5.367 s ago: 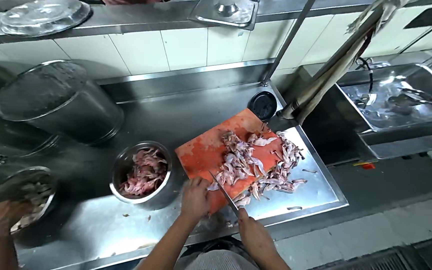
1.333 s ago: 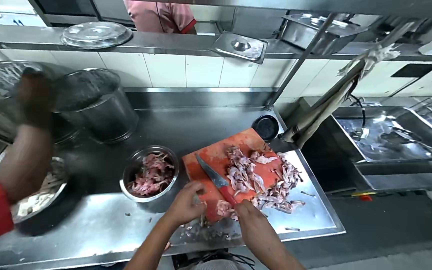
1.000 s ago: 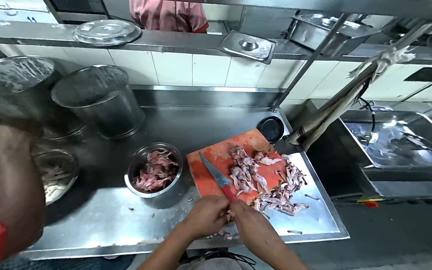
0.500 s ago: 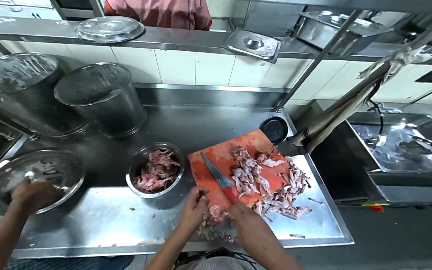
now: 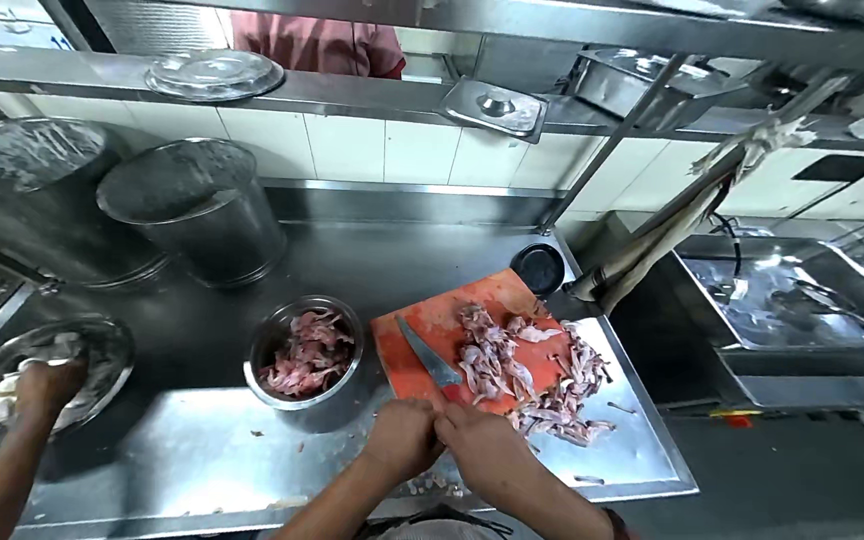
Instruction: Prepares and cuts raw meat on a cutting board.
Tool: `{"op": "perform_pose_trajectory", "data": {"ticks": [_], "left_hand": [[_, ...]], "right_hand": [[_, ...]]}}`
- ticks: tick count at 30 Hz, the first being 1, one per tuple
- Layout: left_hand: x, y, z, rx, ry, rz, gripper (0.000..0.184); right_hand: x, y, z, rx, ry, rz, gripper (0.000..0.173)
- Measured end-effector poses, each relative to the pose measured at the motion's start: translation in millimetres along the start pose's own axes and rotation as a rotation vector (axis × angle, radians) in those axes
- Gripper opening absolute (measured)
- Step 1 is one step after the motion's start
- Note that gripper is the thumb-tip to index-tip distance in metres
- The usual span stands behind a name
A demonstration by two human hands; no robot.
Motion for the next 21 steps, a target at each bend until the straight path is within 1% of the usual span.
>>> {"op": "perform_pose_trajectory", "data": {"ticks": [1, 3, 4, 5, 6, 7, 9, 10, 12, 13, 14, 16, 17, 18, 20, 21], "left_hand": [[1, -11, 5, -0.029, -0.018, -0.036, 0.037], [3, -35, 18, -0.087, -0.092, -0.193, 0.027], [3, -42, 23, -0.113, -0.124, -0.277, 0.021], [4, -46, 25, -0.134, -0.140, -0.340, 0.017], [4, -49, 25, -0.145, -0.140, -0.381, 0.014], [5, -49, 23, -0.138, -0.120, -0.380, 0.013], [5, -43, 19, -0.095, -0.066, -0.298, 0.019], [4, -41, 18, -0.070, -0.059, -0.281, 0.020], [3, -39, 20, -0.030, -0.080, -0.311, 0.021], [2, -39, 25, -0.012, -0.081, -0.299, 0.023], [2, -38, 32, 0.004, -0.046, -0.213, 0.024], [-1, -34, 54, 0.027, 0.067, 0.034, 0.026], [-2, -32, 65, 0.058, 0.083, 0.084, 0.029], [-3, -27, 74, 0.109, 0.069, 0.089, 0.034], [-2, -8, 81, 0.215, -0.004, 0.081, 0.038], [-1, 5, 79, 0.228, -0.051, 0.098, 0.055]], "right_hand": [[0, -2, 2, -0.007, -0.021, 0.066, 0.020], [-1, -6, 7, -0.056, -0.084, 0.214, 0.024], [-1, -11, 8, -0.076, -0.098, 0.225, 0.027], [-1, -18, 9, -0.091, -0.106, 0.195, 0.029], [0, -24, 8, -0.111, -0.115, 0.150, 0.030], [-2, -27, 6, -0.151, -0.140, 0.136, 0.032], [-6, -26, -2, -0.298, -0.190, 0.193, 0.036], [-6, -26, -7, -0.378, -0.181, 0.204, 0.036], [-1, -25, -14, -0.508, -0.135, 0.168, 0.033], [3, -21, -16, -0.543, -0.121, 0.141, 0.033], [8, -15, -18, -0.557, -0.111, 0.107, 0.032], [14, 0, -23, -0.502, -0.089, 0.067, 0.031], [15, 7, -26, -0.441, -0.087, 0.087, 0.030], [15, 11, -29, -0.369, -0.083, 0.122, 0.030], [13, 11, -30, -0.244, -0.065, 0.182, 0.029], [11, 9, -31, -0.198, -0.043, 0.181, 0.028]]}}
Point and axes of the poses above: each hand's wrist, its own x-axis away from the middle knuckle, its own y-axis out of the back of the hand, z = x × y, the point moved 1 cm from there along -x, towards the middle knuckle, and after that the axes turned 7 degrees about -x, right-handed, at the moved point
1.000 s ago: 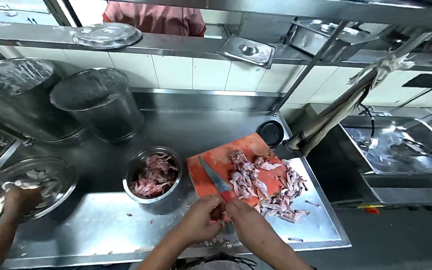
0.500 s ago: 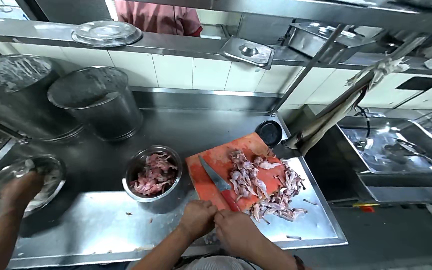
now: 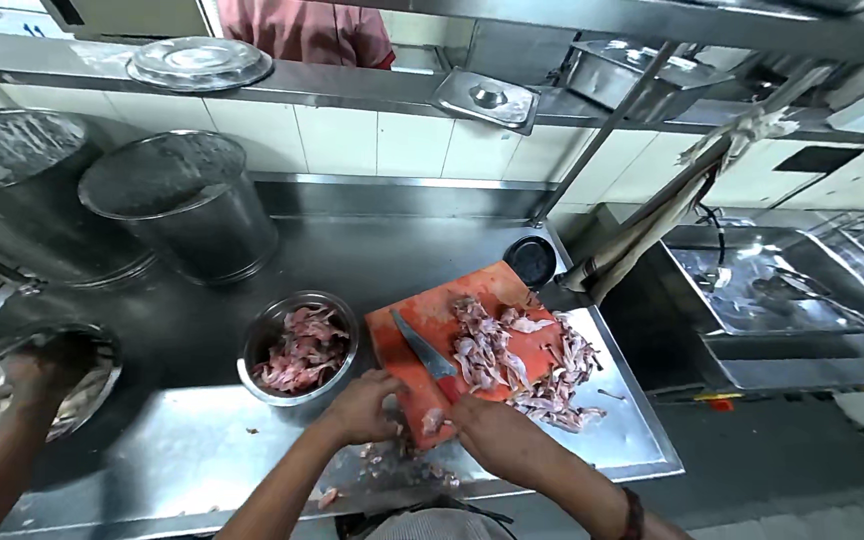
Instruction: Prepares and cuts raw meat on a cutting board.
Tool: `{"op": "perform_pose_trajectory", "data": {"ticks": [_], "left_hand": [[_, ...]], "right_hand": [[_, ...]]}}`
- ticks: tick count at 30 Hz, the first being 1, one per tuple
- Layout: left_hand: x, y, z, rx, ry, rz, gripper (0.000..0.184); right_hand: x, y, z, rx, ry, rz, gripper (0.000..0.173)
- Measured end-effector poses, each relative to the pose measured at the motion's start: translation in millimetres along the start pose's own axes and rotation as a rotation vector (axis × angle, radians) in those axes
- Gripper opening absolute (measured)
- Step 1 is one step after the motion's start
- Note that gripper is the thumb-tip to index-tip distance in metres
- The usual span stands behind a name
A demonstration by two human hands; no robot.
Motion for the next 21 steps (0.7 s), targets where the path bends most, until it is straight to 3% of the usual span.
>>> {"op": "perform_pose_trajectory", "data": {"ticks": [2, 3, 5, 7, 9, 11, 13, 17, 21], "left_hand": [[2, 15, -25, -0.015, -0.091, 0.018, 0.081], [0, 13, -40, -0.018, -0.130, 0.006, 0.080], [-6, -1, -68, -0.058, -0.117, 0.013, 0.064], [-15, -17, -85, -0.151, 0.020, 0.036, 0.053], [-21, -26, -93, -0.239, 0.153, 0.055, 0.046], [-21, -32, -93, -0.258, 0.159, 0.044, 0.040], [-19, -44, -80, -0.271, 0.008, -0.107, 0.029], [-24, -70, -53, -0.315, -0.332, -0.595, 0.011], [-33, -80, -48, -0.318, -0.430, -0.696, 0.010]], "right_hand": [[-6, -1, 3, 0.061, 0.022, 0.000, 0.024], [-8, -1, 6, 0.081, 0.031, -0.004, 0.022], [-12, -1, 14, 0.128, 0.059, -0.014, 0.020], [-13, -1, 24, 0.199, 0.091, -0.019, 0.018], [-14, -6, 25, 0.251, 0.086, -0.016, 0.018], [-12, -15, 21, 0.251, 0.059, -0.026, 0.023], [-10, -28, 18, 0.217, 0.044, -0.097, 0.028], [-6, -39, 21, 0.158, 0.021, -0.214, 0.027], [2, -41, 19, 0.135, 0.030, -0.211, 0.029]]}}
Point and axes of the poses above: each hand's wrist, its own x-axis away from the middle knuckle, its own y-axis out of the back of the hand, z = x × y, the point moved 1 cm from there along -x, towards the middle knuckle, and after that the axes turned 7 degrees about -x, right-handed, at the moved point
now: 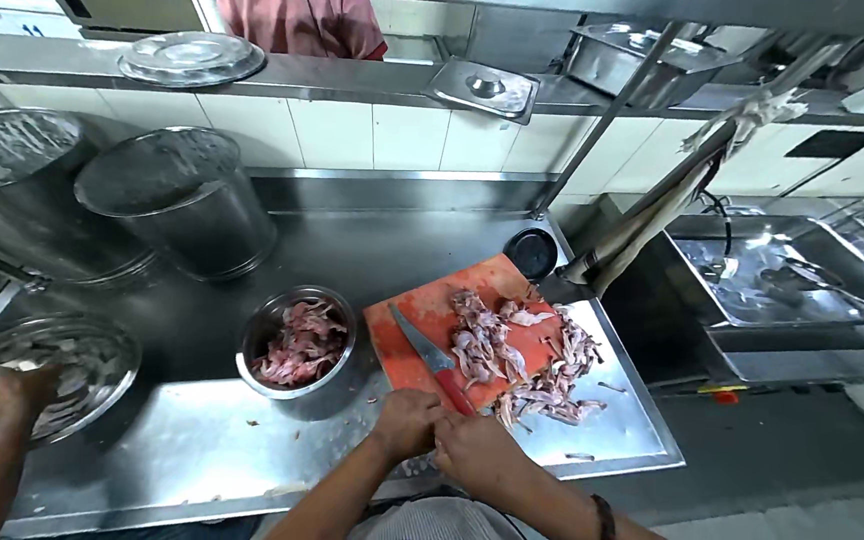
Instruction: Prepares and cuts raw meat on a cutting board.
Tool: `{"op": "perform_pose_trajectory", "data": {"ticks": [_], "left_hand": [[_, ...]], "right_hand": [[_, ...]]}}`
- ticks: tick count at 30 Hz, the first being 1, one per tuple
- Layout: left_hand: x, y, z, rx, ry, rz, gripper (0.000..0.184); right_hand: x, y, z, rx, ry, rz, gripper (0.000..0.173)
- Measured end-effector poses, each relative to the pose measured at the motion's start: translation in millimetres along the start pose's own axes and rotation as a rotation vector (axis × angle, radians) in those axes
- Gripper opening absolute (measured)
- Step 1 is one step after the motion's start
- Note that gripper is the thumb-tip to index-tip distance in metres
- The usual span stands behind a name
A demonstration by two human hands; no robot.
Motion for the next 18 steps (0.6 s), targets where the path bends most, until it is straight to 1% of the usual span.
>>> {"op": "perform_pose_trajectory", "data": {"ticks": [1, 2, 4, 5, 7, 8, 10, 11, 12, 13, 14, 15, 16, 18], "left_hand": [[2, -2, 4, 0.015, 0.016, 0.029, 0.008], [8, -2, 10, 0.034, 0.069, 0.095, 0.009], [24, 2, 28, 0.030, 0.206, 0.278, 0.012], [26, 8, 35, 0.036, 0.250, 0.371, 0.015], [16, 26, 43, 0.071, 0.297, 0.539, 0.032], [6, 37, 46, 0.102, 0.314, 0.598, 0.037], [-13, 57, 56, 0.189, 0.369, 0.639, 0.033], [-20, 66, 59, 0.244, 0.400, 0.662, 0.043], [-24, 73, 60, 0.284, 0.417, 0.688, 0.060], [-23, 78, 58, 0.321, 0.438, 0.703, 0.073], [-19, 79, 55, 0.357, 0.469, 0.702, 0.075], [-12, 79, 53, 0.387, 0.521, 0.683, 0.068], [-1, 78, 51, 0.406, 0.596, 0.660, 0.057], [27, 70, 48, 0.439, 0.793, 0.609, 0.038]], "right_hand": [[3, 2, -1, -0.012, 0.000, -0.001, 0.030], [8, 6, -1, -0.029, -0.001, 0.000, 0.030], [15, 24, -3, -0.053, -0.003, -0.016, 0.028], [16, 35, -7, -0.083, -0.024, 0.014, 0.028], [15, 45, -18, -0.117, -0.035, 0.031, 0.026], [12, 46, -22, -0.139, -0.048, 0.068, 0.027], [4, 47, -28, -0.185, -0.071, 0.113, 0.029], [0, 48, -31, -0.211, -0.082, 0.128, 0.030], [-4, 47, -33, -0.239, -0.095, 0.147, 0.031], [-7, 44, -37, -0.276, -0.109, 0.162, 0.033], [-12, 40, -41, -0.311, -0.126, 0.174, 0.034], [-19, 36, -43, -0.345, -0.150, 0.184, 0.035], [-27, 33, -44, -0.370, -0.168, 0.183, 0.036], [-48, 27, -38, -0.399, -0.169, 0.151, 0.037]]}}
Point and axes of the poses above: each hand's wrist, its own x-axis away from the middle knuckle, its own y-axis out of the back of the hand, z = x × y, the point moved 1 cm from there along -x, towards the middle knuckle, and after that the axes turned 7 degrees about -x, right-handed, at the moved point
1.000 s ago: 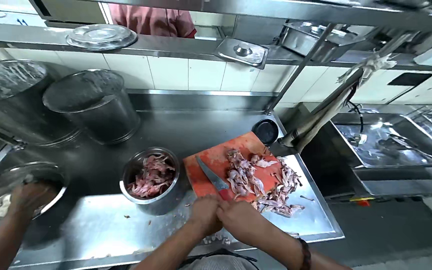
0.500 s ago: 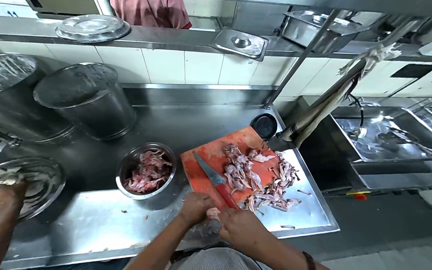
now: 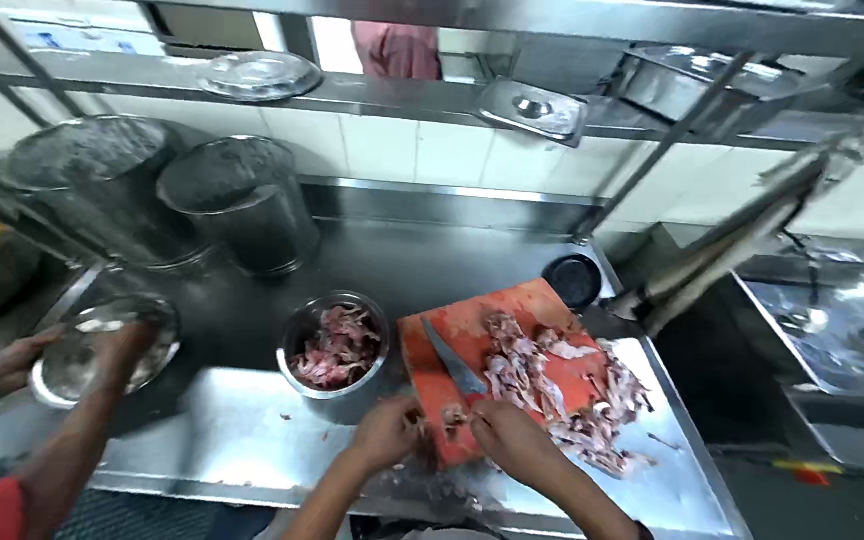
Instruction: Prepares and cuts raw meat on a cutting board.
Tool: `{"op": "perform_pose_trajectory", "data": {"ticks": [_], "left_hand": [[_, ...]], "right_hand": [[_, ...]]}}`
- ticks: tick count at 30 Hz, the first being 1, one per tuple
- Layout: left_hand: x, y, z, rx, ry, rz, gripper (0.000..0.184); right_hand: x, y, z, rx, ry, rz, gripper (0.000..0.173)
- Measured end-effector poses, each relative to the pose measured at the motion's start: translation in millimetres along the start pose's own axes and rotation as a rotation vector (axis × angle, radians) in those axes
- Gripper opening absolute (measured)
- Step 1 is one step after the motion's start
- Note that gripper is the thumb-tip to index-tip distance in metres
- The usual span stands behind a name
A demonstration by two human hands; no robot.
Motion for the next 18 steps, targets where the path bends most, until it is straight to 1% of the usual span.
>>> {"op": "perform_pose_trajectory", "data": {"ticks": [2, 5, 6, 8, 9, 10, 11, 13, 14, 16, 17, 18], "left_hand": [[17, -19, 25, 0.142, 0.130, -0.045, 0.036], [43, -38, 47, 0.300, 0.216, -0.106, 0.034], [49, -40, 49, 0.320, 0.232, -0.116, 0.033], [59, -41, 50, 0.334, 0.261, -0.140, 0.038], [61, -41, 51, 0.323, 0.274, -0.153, 0.043], [63, -41, 52, 0.310, 0.286, -0.175, 0.048], [65, -43, 54, 0.304, 0.301, -0.197, 0.052], [65, -49, 52, 0.288, 0.332, -0.242, 0.054], [65, -52, 49, 0.271, 0.339, -0.280, 0.055], [62, -58, 39, 0.198, 0.298, -0.368, 0.052], [60, -57, 32, 0.116, 0.272, -0.321, 0.064], [55, -56, 27, 0.004, 0.260, -0.196, 0.091]], "right_hand": [[-24, -4, 20, -0.033, 0.052, -0.027, 0.038], [-64, -7, 59, -0.162, 0.156, -0.097, 0.039], [-79, -11, 66, -0.210, 0.179, -0.121, 0.042], [-101, -20, 70, -0.215, 0.141, -0.103, 0.054], [-106, -24, 67, -0.198, 0.113, -0.082, 0.059], [-106, -28, 60, -0.185, 0.092, -0.067, 0.060], [-102, -32, 50, -0.167, 0.071, -0.060, 0.057], [-85, -38, 21, -0.091, -0.019, -0.058, 0.049], [-75, -40, 6, -0.026, -0.084, -0.082, 0.046], [-50, -43, -23, 0.092, -0.192, -0.195, 0.042], [-37, -45, -36, 0.128, -0.236, -0.262, 0.041], [-26, -49, -48, 0.154, -0.268, -0.322, 0.041]]}}
Point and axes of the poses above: each hand's wrist, its own x-axis away from the middle knuckle, its own y-axis out of the back of the hand, z = x × y, the point moved 1 cm from there along -x, towards the middle knuckle, and after that the axes turned 7 degrees about -x, right-handed, at the moved point
